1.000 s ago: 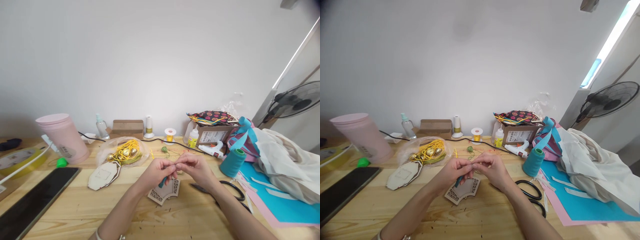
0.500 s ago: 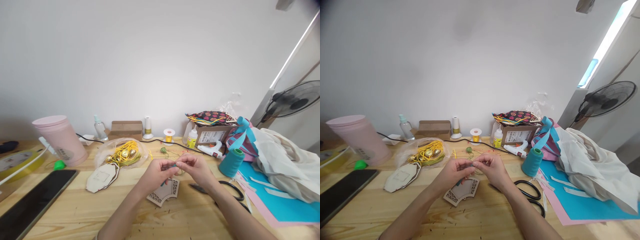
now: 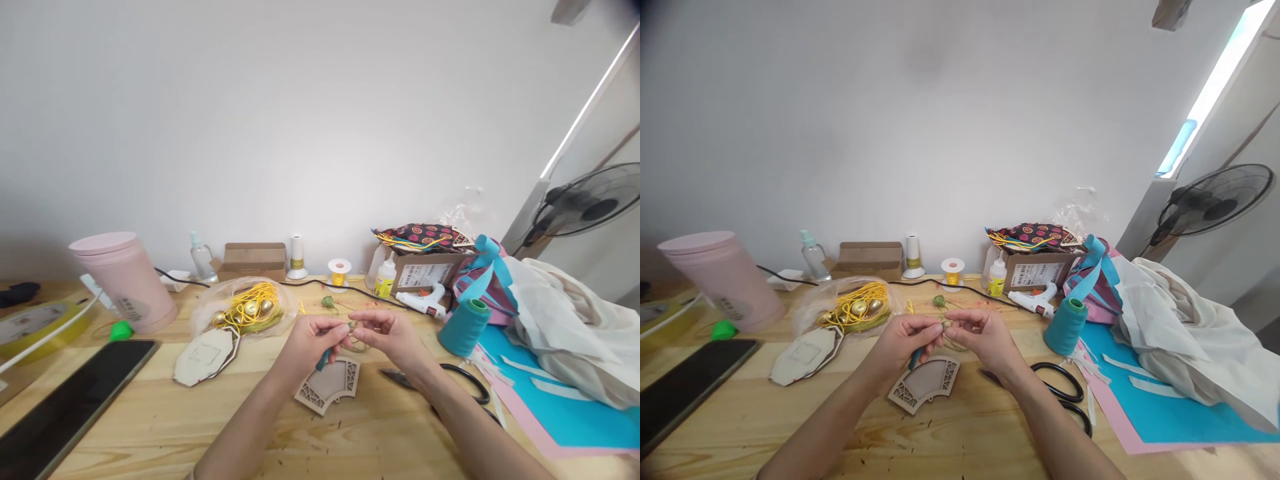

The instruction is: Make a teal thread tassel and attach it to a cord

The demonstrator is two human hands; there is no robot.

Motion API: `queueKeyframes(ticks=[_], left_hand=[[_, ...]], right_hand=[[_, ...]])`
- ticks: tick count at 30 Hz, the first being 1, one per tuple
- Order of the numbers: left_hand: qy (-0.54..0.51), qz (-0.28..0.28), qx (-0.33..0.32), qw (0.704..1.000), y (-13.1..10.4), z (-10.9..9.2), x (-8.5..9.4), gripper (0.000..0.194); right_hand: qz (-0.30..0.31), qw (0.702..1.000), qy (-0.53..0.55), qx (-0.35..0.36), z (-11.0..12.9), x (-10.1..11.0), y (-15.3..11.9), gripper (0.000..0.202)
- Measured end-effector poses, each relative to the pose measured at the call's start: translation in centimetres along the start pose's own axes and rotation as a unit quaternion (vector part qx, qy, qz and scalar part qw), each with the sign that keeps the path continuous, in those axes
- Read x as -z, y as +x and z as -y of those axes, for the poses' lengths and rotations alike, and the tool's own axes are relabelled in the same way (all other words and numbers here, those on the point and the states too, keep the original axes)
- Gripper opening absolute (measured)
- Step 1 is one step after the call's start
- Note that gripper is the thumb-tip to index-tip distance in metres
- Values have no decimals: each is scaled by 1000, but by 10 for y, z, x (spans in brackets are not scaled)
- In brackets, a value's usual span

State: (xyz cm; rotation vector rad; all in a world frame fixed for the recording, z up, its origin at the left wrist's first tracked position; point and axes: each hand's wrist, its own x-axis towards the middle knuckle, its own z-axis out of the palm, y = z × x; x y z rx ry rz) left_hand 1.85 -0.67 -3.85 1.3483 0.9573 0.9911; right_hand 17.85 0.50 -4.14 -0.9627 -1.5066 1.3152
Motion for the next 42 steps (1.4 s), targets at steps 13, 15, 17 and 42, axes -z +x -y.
queueKeyframes(ticks=[13,15,17,42], left_hand=[[-22,-84,-29,996,4,5,-1,27],[20,-102,-38,994,4,6,-2,28],[74,-116,-43,990,4,6,-3,29],[310,28,-198,929,-3,-2,-5,25]], right_hand=[[-54,887,-395,234,-4,-5,-2,15],[-53,852,-451,261,-4,-6,-3,18],[-46,815,-508,277,-2,-8,-5,20],[2,916,-365,165,16,10,-5,13]])
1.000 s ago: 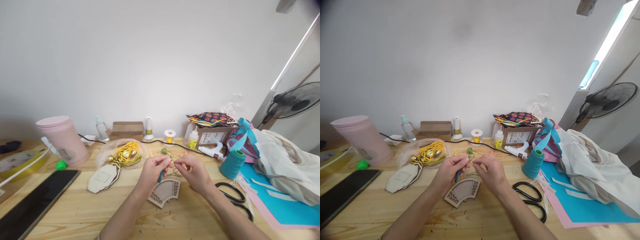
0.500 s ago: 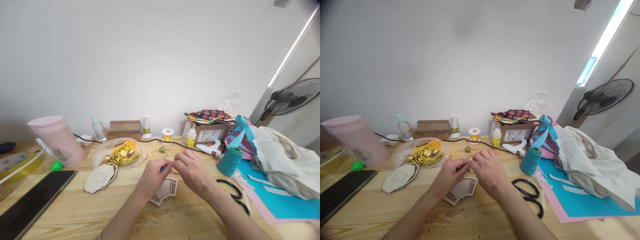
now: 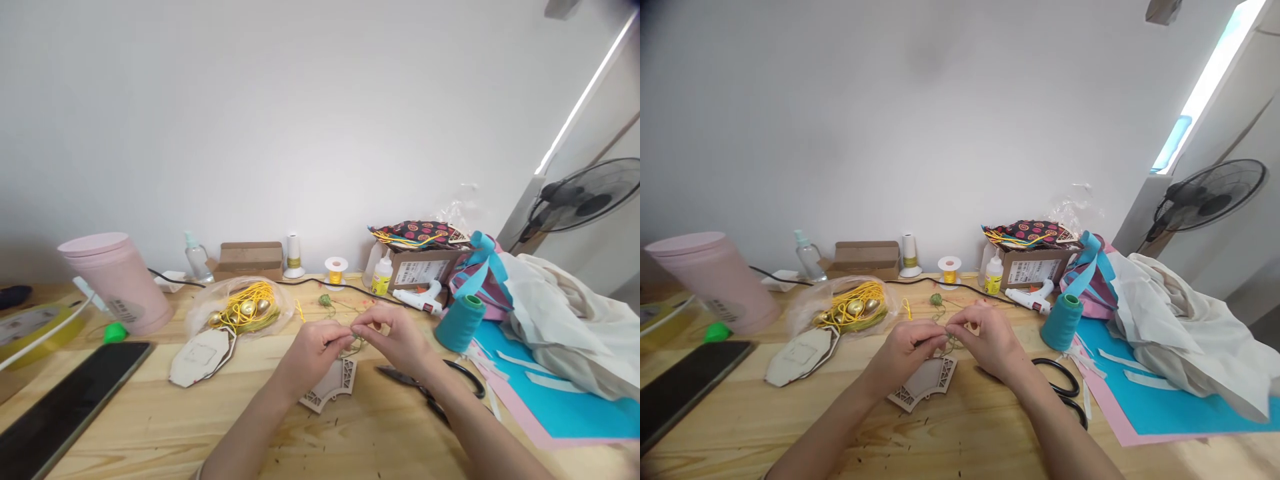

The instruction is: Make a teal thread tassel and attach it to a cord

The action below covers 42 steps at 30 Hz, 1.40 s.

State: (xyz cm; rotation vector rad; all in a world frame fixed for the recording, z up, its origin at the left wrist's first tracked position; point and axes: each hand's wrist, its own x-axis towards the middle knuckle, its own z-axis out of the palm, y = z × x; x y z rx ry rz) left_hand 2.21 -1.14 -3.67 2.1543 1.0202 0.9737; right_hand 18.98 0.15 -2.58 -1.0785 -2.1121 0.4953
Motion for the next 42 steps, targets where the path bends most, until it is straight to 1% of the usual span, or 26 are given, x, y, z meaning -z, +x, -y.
queueKeyframes(ticks=[3,7,10,13,16,19,21,23,25,27,29,31,33,34,36,37,38,40,41,42], left_hand=[[-10,-14,17,1000,0,1,-1,25],[-24,-21,48,998,0,3,-3,23],[-32,-23,46,998,0,3,-4,21],[-39,-24,29,999,0,1,-5,21],[-56,-25,21,998,0,0,-4,21],[-100,-23,42,994,0,0,-3,22],[-129,-31,66,989,0,1,-1,24],[-142,-49,85,985,0,2,0,25],[-131,-70,93,985,1,3,0,24],[-96,-93,84,987,1,5,-1,24],[-50,-110,65,991,1,5,-2,24],[-14,-122,55,991,1,6,-2,24],[3,-132,59,990,0,6,-3,23],[8,-137,62,989,0,6,-3,24],[19,-144,63,987,0,6,-2,24],[22,-145,61,987,0,6,-2,24],[21,-146,62,987,0,6,-2,24],[-2,-149,77,986,1,7,-2,23],[-22,-154,92,984,1,8,-3,23],[-46,-159,110,980,1,8,-3,23]], right_hand=[[-15,1000,10,3,1,-1,0,13],[-47,998,-15,33,4,-3,-2,13],[-79,995,-40,41,7,-5,-3,12],[-100,993,-51,38,6,-6,-3,11],[-91,995,-37,22,3,-6,-1,11],[-68,998,0,6,-1,-6,0,11],[-64,998,5,21,-2,-6,0,11],[-70,996,-22,59,-1,-7,-1,12],[-76,988,-76,108,1,-7,-1,15],[-77,977,-136,143,4,-8,-1,17],[-61,968,-182,161,6,-9,-1,21],[-38,967,-193,162,7,-10,-2,23],[-19,976,-163,144,8,-12,-4,22],[-13,983,-135,123,8,-14,-5,20],[-2,997,-48,59,7,-21,-7,16],[7,1000,15,21,7,-25,-8,15],[18,996,85,-16,6,-29,-9,14],[30,976,206,-69,3,-37,-10,13],[25,967,240,-80,3,-41,-10,13],[16,964,251,-81,2,-43,-9,13]])
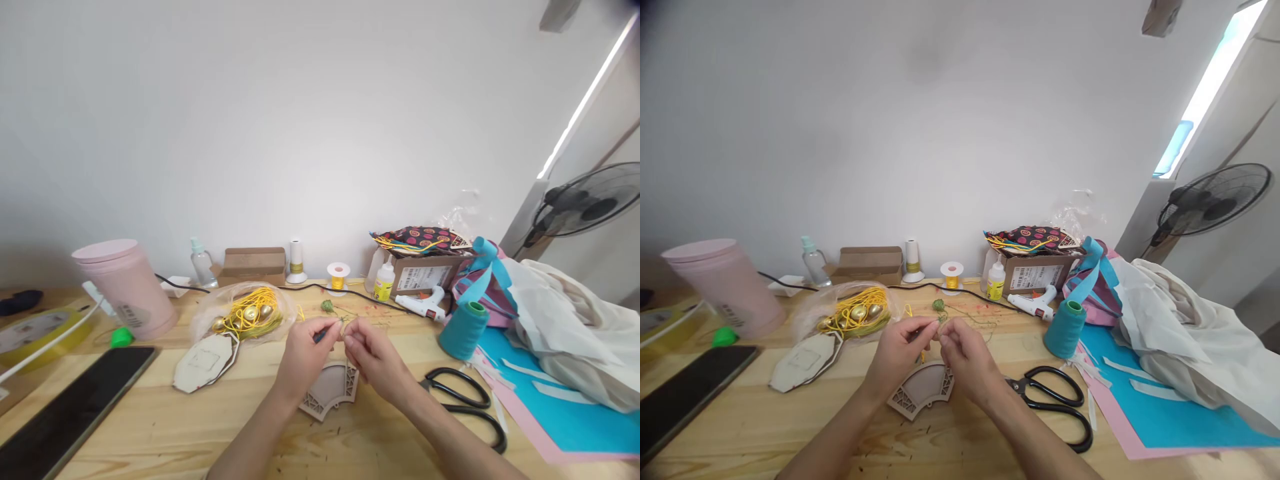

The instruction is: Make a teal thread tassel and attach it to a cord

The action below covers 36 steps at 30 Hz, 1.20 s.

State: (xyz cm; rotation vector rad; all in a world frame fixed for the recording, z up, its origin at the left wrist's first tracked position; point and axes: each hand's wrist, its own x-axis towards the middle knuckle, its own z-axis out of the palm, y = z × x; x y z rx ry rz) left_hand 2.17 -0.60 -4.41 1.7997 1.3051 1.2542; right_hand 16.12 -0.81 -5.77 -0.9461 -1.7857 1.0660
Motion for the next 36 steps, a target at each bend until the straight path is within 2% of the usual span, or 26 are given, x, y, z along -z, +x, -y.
queueKeyframes(ticks=[3,7,10,13,16,18,20,22,25,28,31,36], left_hand=[[-69,-9,50,996,0,1,-2,24],[-129,-3,67,989,0,0,-4,26],[-139,-2,71,988,-1,-1,-5,27],[-139,-1,78,987,-1,-1,-5,27],[-165,-4,74,984,0,0,-4,26],[-184,-2,66,981,0,-1,-4,26],[-184,8,58,981,1,-1,-3,26],[-169,20,51,984,0,-2,-4,26],[-136,26,54,989,0,-2,-4,25],[-108,14,59,992,-1,-2,-4,25],[-94,13,50,994,-1,-2,-4,25],[-109,36,64,991,-1,-1,-6,26]], right_hand=[[-26,997,-64,44,1,1,1,13],[-12,981,-162,107,10,9,1,14],[13,972,-183,146,15,14,1,18],[25,974,-167,148,14,15,2,19],[1,991,-94,91,14,12,2,15],[-15,999,14,28,16,9,2,13],[-4,989,148,-30,20,6,2,13],[17,965,251,-79,21,4,2,18],[15,947,291,-135,18,3,3,26],[-30,963,228,-138,11,3,5,29],[-94,984,125,-80,4,4,8,27],[-102,994,-24,16,0,10,7,18]])
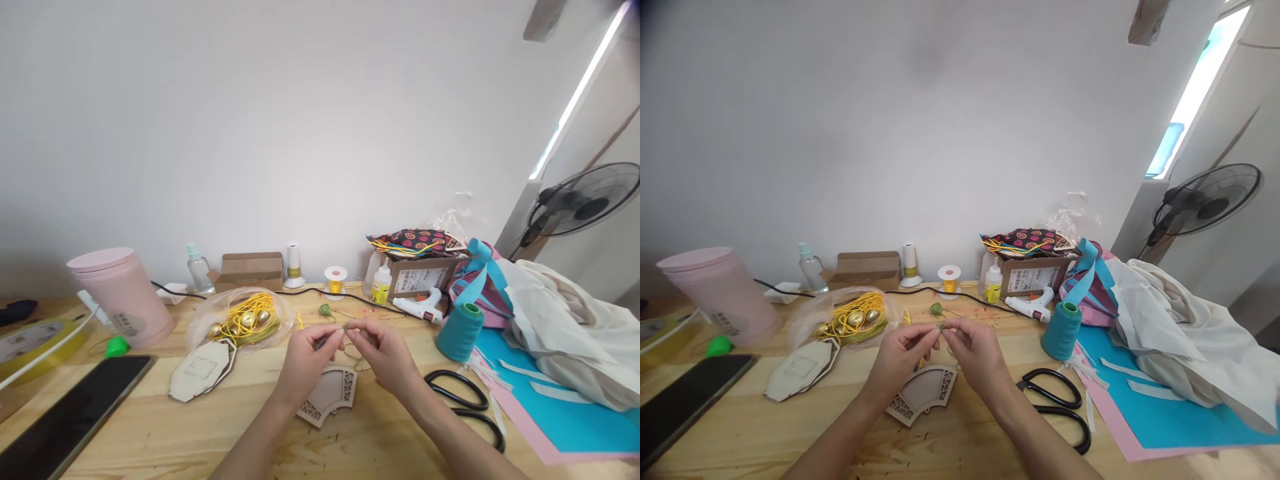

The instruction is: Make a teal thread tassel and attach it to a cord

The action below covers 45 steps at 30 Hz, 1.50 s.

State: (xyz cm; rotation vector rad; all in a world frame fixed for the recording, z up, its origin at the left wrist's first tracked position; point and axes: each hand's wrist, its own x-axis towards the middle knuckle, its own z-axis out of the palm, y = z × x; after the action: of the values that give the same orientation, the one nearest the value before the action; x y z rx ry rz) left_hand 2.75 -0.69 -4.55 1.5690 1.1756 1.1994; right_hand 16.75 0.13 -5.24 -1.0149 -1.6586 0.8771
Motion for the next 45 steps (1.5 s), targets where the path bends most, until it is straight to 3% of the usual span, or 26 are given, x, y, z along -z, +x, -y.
queueKeyframes(ticks=[3,8,19,22,25,28,30,32,35,38,41,45], left_hand=[[-20,16,6,1000,1,0,0,27],[-46,43,18,998,1,-2,2,25],[-29,23,18,999,2,-1,1,23],[-6,-10,11,1000,1,0,1,25],[31,-33,-1,999,2,1,2,28],[99,-20,-45,994,1,0,4,26],[156,9,-95,983,0,-1,5,24],[197,56,-143,968,-2,-3,5,22],[208,110,-185,954,-3,-6,5,23],[194,102,-193,956,-3,-7,5,25],[179,73,-185,963,-3,-7,5,24],[179,14,-176,968,-3,-5,7,19]], right_hand=[[3,995,-71,65,0,5,0,16],[18,983,-142,116,4,11,0,17],[-8,968,-206,141,6,10,1,13],[-16,941,-286,180,6,8,-1,16],[6,892,-401,210,10,5,-5,22],[30,842,-481,244,18,6,-9,23],[36,830,-493,259,20,11,-9,24],[33,850,-456,261,20,17,-6,26],[13,924,-308,227,16,25,1,22],[-7,976,-172,133,11,26,8,16],[-4,991,-119,56,9,21,9,17],[-5,990,-128,61,10,13,5,18]])
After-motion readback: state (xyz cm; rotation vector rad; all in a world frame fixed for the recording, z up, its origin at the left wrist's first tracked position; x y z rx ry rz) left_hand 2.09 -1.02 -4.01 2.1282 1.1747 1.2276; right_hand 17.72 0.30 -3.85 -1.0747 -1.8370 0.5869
